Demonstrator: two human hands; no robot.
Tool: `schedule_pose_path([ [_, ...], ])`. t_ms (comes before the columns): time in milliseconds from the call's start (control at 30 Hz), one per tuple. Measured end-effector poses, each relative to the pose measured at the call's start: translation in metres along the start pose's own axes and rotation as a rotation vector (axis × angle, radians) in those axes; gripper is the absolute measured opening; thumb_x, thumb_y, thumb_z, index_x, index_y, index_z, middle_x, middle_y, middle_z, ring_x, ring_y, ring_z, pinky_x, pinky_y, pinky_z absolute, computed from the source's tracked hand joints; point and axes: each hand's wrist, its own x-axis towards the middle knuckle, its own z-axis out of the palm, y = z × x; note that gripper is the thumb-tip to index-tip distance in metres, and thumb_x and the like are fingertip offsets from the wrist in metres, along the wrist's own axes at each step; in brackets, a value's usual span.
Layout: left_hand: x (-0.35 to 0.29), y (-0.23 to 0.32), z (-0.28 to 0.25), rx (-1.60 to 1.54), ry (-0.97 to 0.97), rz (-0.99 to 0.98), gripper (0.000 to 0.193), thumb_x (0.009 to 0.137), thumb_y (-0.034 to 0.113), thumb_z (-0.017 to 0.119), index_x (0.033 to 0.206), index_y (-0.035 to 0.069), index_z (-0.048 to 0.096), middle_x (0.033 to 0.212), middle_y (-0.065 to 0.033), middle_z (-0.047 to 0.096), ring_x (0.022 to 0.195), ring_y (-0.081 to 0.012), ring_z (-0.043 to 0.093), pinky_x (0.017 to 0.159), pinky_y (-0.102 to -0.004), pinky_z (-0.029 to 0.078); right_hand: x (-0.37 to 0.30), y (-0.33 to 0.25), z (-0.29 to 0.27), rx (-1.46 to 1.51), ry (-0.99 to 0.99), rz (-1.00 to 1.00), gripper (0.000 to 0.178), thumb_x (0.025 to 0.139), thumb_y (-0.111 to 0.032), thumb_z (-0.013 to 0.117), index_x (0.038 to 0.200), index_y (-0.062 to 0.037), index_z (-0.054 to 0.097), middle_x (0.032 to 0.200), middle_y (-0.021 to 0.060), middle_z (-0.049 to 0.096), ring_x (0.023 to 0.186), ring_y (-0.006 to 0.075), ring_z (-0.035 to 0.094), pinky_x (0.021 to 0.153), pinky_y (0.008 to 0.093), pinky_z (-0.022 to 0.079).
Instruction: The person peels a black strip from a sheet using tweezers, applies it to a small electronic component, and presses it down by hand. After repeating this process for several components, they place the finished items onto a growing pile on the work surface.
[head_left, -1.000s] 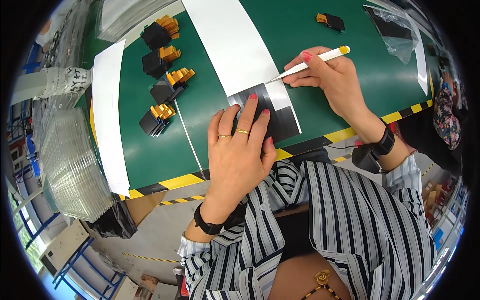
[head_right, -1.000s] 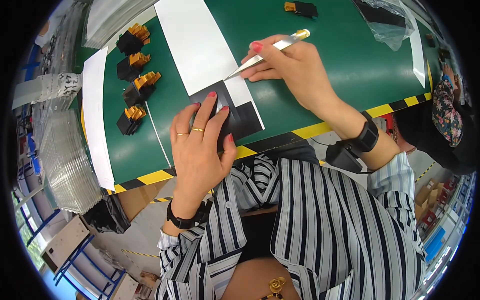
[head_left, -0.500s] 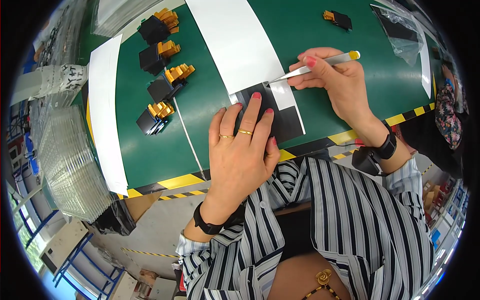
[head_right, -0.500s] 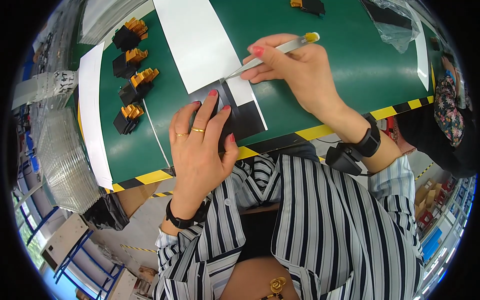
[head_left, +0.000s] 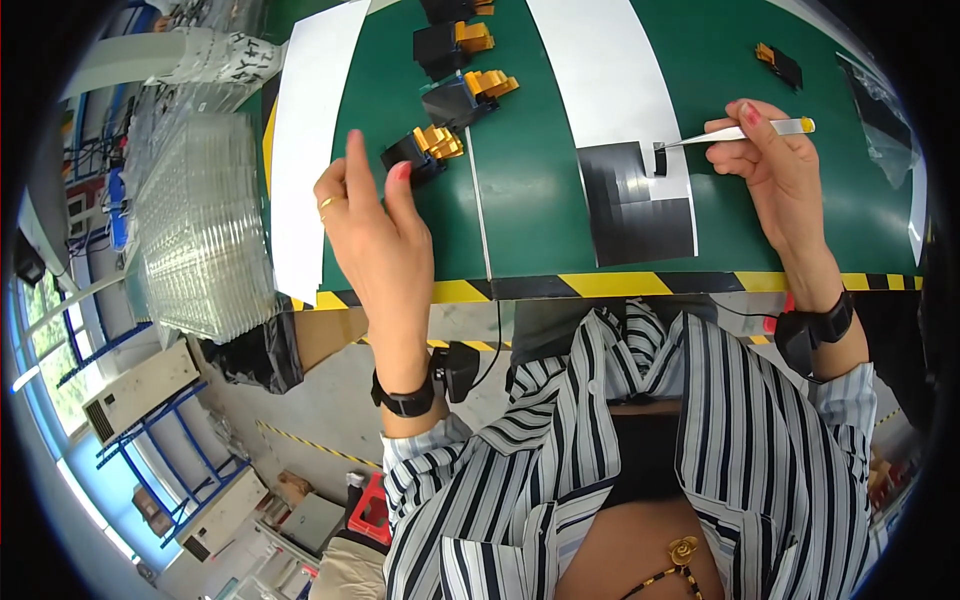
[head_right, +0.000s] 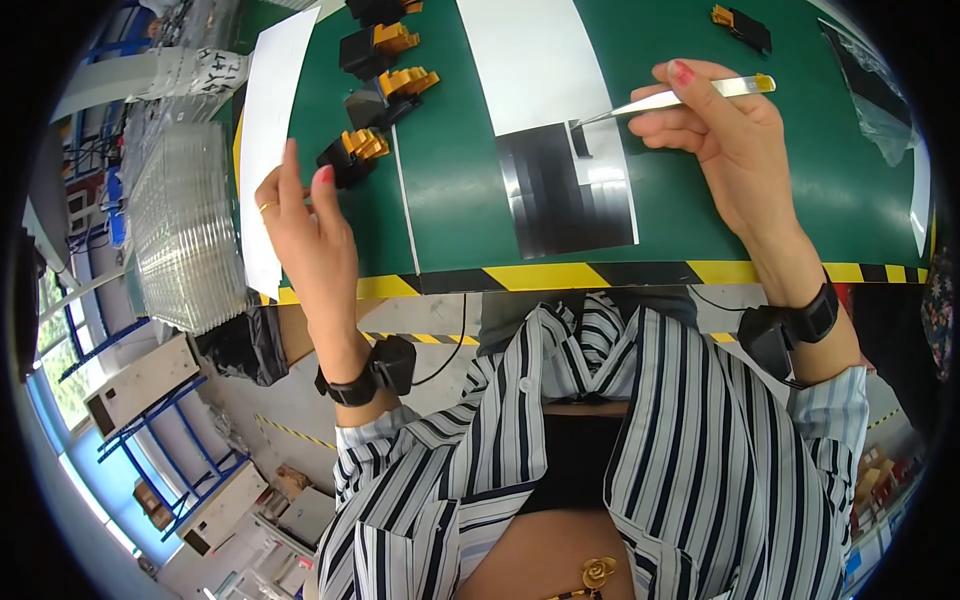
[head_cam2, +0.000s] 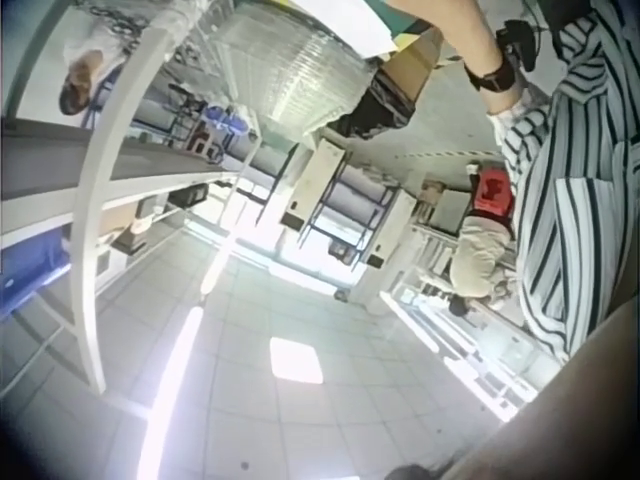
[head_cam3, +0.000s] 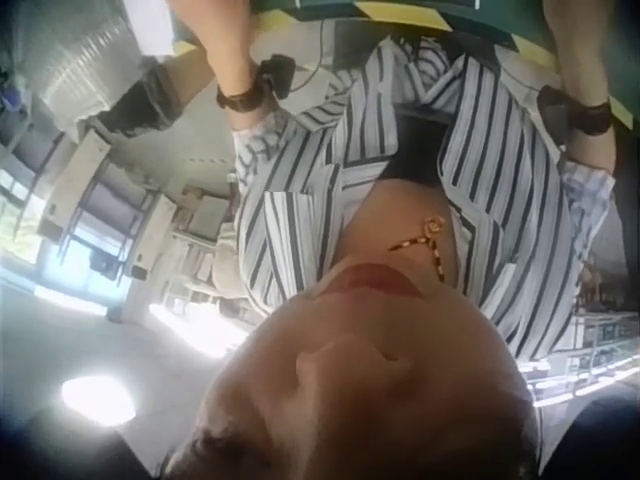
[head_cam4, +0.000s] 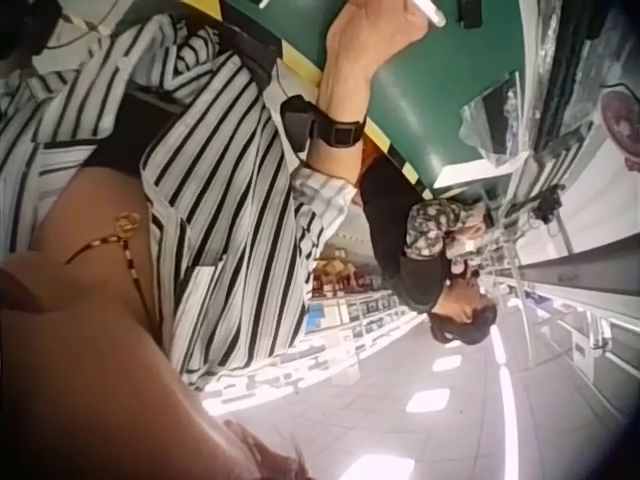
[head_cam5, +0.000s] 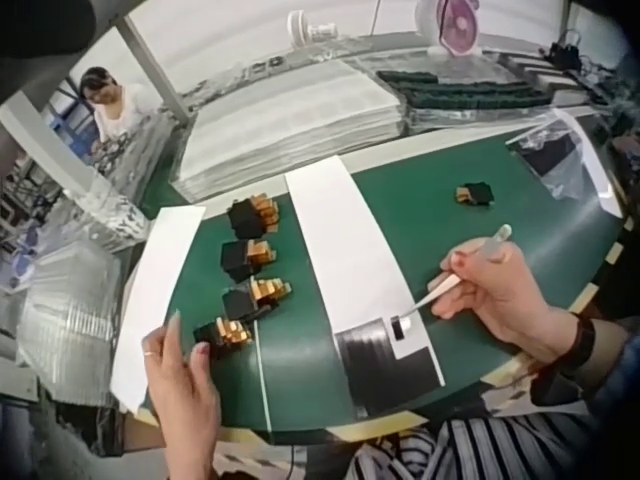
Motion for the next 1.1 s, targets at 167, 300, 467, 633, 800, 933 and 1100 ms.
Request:
schedule_pose_path([
  [167, 0.004, 0.0, -0.009, -0.095, -0.13, -0.207, 0.021, 0.076, 0.007, 0.062, 0.093, -0.001, 0.055, 0.091, -0.0102, 0.049, 0.078, -0.0186, 0.05, 0.066, -0.0295, 0.041, 0.0, 0.001, 0.002, 0.01, -0.014, -0.009, 0.026, 0.088, -0.018, 0.049, 0.1, 0.0042, 0.054, 0.089, 0.0179, 0.061, 0.071, 0.0183, 0.063, 0.064, 0.0235, 0.052],
  [300, 0.004, -0.016, -0.006, -0.41, -0.079, -0.18, 0.016, 0.076, 0.006, 0.063, 0.088, -0.001, 0.055, 0.084, -0.0067, 0.053, 0.07, -0.0129, 0.051, 0.061, -0.0245, 0.042, 0.0, 0.001, 0.002, 0.004, -0.017, -0.011, 0.026, 0.087, -0.018, 0.05, 0.101, 0.0044, 0.053, 0.089, 0.0183, 0.061, 0.072, 0.0189, 0.064, 0.065, 0.0238, 0.052],
  [467, 0.002, 0.009, -0.024, -0.706, 0.013, -0.341, 0.012, 0.077, 0.003, 0.061, 0.087, -0.001, 0.055, 0.079, -0.0045, 0.056, 0.063, -0.0108, 0.052, 0.056, -0.021, 0.043, 0.0, -0.004, 0.002, -0.002, 0.008, 0.02, 0.026, 0.088, -0.017, 0.047, 0.105, 0.0039, 0.048, 0.093, 0.0188, 0.06, 0.07, 0.017, 0.063, 0.064, 0.0232, 0.052],
  [633, 0.025, 0.075, -0.018, -1.158, -0.494, -0.397, 0.017, 0.081, 0.001, 0.054, 0.096, -0.005, 0.055, 0.079, -0.0055, 0.057, 0.061, -0.0114, 0.054, 0.06, -0.0238, 0.05, 0.001, -0.042, 0.007, 0.007, -0.116, -0.227, 0.027, 0.088, -0.015, 0.047, 0.108, 0.002, 0.042, 0.093, 0.0199, 0.059, 0.072, 0.0178, 0.063, 0.066, 0.0251, 0.052],
  [800, 0.061, 0.095, 0.044, -1.461, -0.62, -0.363, 0.02, 0.083, 0.003, 0.05, 0.101, -0.005, 0.054, 0.081, -0.0057, 0.057, 0.065, -0.0114, 0.055, 0.062, -0.0255, 0.051, 0.024, -0.059, 0.009, 0.05, -0.228, -0.383, 0.022, 0.086, -0.014, 0.05, 0.102, -0.0019, 0.041, 0.098, 0.022, 0.056, 0.075, 0.0219, 0.062, 0.068, 0.0285, 0.052],
  [933, 0.069, 0.099, 0.075, -1.552, -0.69, -0.503, 0.023, 0.083, 0.003, 0.05, 0.104, -0.003, 0.053, 0.081, -0.0047, 0.056, 0.067, -0.0107, 0.054, 0.063, -0.0245, 0.049, 0.03, -0.039, 0.0, 0.066, -0.115, -0.379, 0.017, 0.084, -0.012, 0.053, 0.094, -0.0043, 0.041, 0.096, 0.02, 0.054, 0.077, 0.0249, 0.061, 0.068, 0.0299, 0.053],
  [1100, 0.07, 0.094, 0.076, -1.573, -0.667, -0.592, 0.023, 0.081, 0.002, 0.051, 0.103, -0.002, 0.054, 0.079, -0.004, 0.056, 0.065, -0.0106, 0.054, 0.065, -0.025, 0.049, 0.024, -0.045, -0.002, 0.071, -0.128, -0.374, 0.018, 0.082, -0.009, 0.055, 0.092, -0.0049, 0.04, 0.088, 0.0157, 0.055, 0.077, 0.0244, 0.061, 0.066, 0.0307, 0.054],
])
